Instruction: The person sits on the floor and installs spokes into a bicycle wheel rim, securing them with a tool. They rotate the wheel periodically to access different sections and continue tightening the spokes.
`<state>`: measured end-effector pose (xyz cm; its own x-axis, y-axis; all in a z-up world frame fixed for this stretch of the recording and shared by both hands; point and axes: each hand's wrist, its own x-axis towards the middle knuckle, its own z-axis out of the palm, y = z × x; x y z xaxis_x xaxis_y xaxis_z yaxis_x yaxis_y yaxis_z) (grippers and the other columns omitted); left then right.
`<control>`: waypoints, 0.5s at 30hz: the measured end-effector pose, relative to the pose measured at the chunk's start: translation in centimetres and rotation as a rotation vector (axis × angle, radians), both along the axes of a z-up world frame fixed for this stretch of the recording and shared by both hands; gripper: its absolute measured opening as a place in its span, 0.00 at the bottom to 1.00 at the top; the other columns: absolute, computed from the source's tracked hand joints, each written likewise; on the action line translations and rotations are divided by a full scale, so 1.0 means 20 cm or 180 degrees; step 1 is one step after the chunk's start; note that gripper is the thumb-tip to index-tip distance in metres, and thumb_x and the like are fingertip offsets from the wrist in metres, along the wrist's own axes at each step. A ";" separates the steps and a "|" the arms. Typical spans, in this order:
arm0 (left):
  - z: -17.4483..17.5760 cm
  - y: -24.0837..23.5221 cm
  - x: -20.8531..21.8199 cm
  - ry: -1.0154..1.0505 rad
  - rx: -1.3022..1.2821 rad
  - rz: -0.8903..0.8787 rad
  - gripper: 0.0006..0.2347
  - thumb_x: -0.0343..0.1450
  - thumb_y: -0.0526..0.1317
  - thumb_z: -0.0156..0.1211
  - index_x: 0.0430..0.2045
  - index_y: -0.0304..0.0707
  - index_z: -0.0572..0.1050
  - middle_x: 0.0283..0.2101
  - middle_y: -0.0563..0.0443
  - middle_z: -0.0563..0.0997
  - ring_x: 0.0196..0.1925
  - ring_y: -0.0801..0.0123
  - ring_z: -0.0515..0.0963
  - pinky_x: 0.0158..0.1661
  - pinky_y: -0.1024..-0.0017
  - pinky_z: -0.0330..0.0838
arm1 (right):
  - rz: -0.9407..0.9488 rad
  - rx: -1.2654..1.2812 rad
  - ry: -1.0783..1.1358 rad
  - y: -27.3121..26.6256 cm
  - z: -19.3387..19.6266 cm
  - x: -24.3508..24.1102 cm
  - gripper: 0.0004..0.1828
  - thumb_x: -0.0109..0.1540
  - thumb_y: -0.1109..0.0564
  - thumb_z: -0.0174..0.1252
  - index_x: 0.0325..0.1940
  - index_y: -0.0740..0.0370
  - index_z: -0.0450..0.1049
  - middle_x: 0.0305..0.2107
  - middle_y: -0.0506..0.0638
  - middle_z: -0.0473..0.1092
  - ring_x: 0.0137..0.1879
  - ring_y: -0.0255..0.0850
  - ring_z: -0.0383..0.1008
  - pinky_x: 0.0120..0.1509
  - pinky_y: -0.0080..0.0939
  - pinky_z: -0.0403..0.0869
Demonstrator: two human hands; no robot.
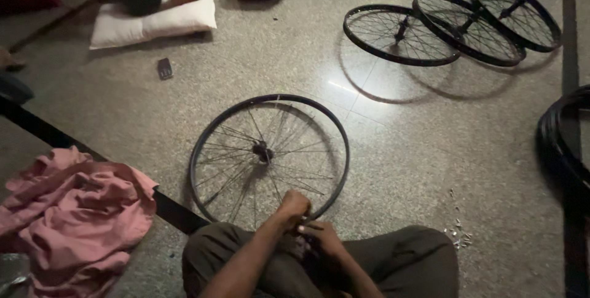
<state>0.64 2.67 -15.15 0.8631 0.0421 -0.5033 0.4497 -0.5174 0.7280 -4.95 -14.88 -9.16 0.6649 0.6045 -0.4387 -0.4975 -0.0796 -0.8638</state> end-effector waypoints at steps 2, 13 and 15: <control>0.06 0.02 -0.04 -0.0031 -0.0255 0.0243 0.06 0.63 0.30 0.65 0.16 0.24 0.77 0.20 0.39 0.78 0.24 0.64 0.77 0.24 0.60 0.74 | 0.0184 -0.0244 -0.0088 -0.01 0.06 0.01 0.10 0.60 0.56 0.65 0.37 0.67 0.85 0.23 0.51 0.76 0.26 0.36 0.72 0.31 0.35 0.68; 0.44 -0.08 -0.14 0.0060 -0.2163 0.0127 0.02 0.66 0.29 0.62 0.22 0.31 0.78 0.26 0.39 0.82 0.25 0.56 0.84 0.25 0.58 0.80 | -0.1401 0.0773 -0.0060 -0.42 0.57 0.22 0.14 0.57 0.69 0.57 0.47 0.74 0.75 0.39 0.60 0.78 0.44 0.48 0.79 0.50 0.46 0.80; 0.43 -0.09 -0.15 -0.0530 -0.1485 -0.0548 0.02 0.65 0.30 0.62 0.23 0.30 0.78 0.27 0.39 0.82 0.26 0.55 0.84 0.26 0.58 0.79 | -0.1698 0.0650 0.0030 -0.40 0.59 0.20 0.12 0.61 0.66 0.55 0.48 0.73 0.74 0.39 0.58 0.77 0.42 0.47 0.79 0.46 0.45 0.79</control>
